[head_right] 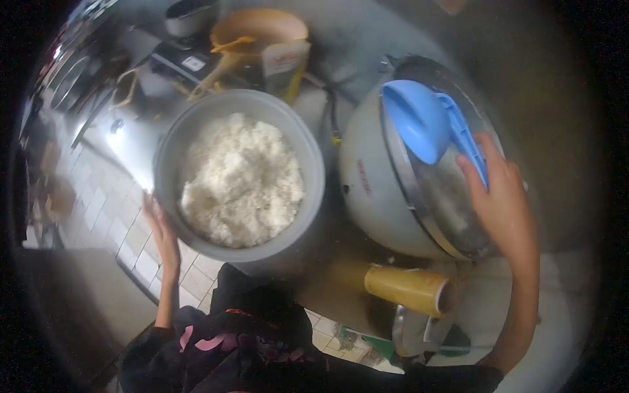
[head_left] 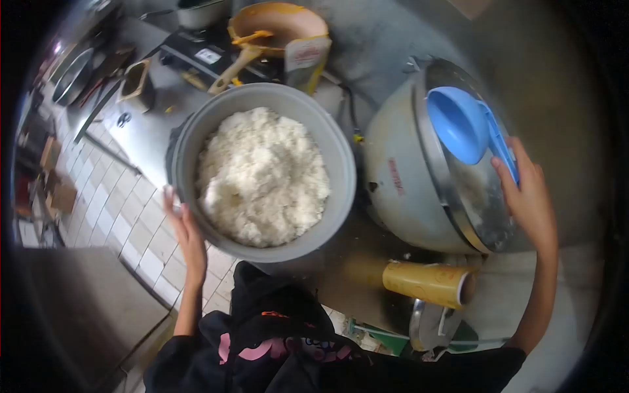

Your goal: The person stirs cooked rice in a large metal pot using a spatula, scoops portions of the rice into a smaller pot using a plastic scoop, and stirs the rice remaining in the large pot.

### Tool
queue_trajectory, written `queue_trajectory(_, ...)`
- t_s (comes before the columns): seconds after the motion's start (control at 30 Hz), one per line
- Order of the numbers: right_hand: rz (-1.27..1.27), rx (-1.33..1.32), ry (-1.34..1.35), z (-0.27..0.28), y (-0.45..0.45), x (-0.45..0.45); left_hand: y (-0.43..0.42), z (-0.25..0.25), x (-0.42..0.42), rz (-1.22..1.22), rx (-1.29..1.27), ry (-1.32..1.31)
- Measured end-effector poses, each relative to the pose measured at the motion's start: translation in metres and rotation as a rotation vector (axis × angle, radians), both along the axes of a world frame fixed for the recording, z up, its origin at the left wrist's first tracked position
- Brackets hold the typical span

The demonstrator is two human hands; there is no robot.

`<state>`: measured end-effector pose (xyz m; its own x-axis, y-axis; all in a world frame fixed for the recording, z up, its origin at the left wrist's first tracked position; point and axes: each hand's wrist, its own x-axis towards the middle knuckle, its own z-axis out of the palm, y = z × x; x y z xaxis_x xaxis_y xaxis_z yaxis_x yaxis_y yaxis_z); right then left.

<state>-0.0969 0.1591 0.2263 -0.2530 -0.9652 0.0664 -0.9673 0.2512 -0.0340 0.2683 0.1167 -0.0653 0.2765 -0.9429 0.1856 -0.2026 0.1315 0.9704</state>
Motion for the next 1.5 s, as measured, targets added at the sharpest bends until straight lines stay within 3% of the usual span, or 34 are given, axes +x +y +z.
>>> queue_trajectory(0.03,-0.056,-0.001,-0.008,0.002,0.007,-0.022,-0.002,0.004,-0.005,0.028,-0.054,-0.025)
queue_trajectory(0.1,-0.140,0.014,0.054,0.002,0.021,-0.069,-0.004,0.016,-0.016,0.073,-0.196,-0.388)
queue_trajectory(0.17,-0.160,0.098,0.182,-0.008,0.027,-0.117,0.002,0.067,-0.067,0.043,-0.336,-0.322)
queue_trajectory(0.27,-0.197,0.296,0.414,-0.033,0.018,-0.185,0.015,0.063,-0.128,-0.366,-0.370,-0.120)
queue_trajectory(0.37,-0.134,0.323,0.356,-0.072,-0.001,-0.249,0.027,0.065,-0.197,-0.809,-0.201,0.106)
queue_trajectory(0.43,0.015,0.357,0.171,-0.106,-0.017,-0.281,0.028,0.063,-0.232,-0.901,-0.218,-0.064)
queue_trajectory(0.53,0.220,0.412,-0.116,-0.135,-0.045,-0.267,0.024,0.068,-0.268,-0.843,-0.311,-0.184)
queue_trajectory(0.8,0.367,0.684,-0.306,-0.131,-0.048,-0.247,0.010,0.036,-0.291,-0.857,-0.233,-0.282)
queue_trajectory(0.97,0.328,0.649,-0.356,-0.107,-0.010,-0.228,0.011,0.022,-0.288,-0.892,-0.255,-0.300)
queue_trajectory(1.03,0.179,0.692,-0.320,-0.092,0.000,-0.218,0.012,0.013,-0.287,-0.932,-0.223,-0.313)
queue_trajectory(1.23,0.364,0.521,-0.566,-0.157,0.003,-0.231,0.020,0.003,-0.286,-1.002,-0.152,-0.362)
queue_trajectory(1.5,0.307,0.512,-0.555,-0.136,0.002,-0.213,0.016,0.009,-0.289,-0.965,-0.175,-0.304)
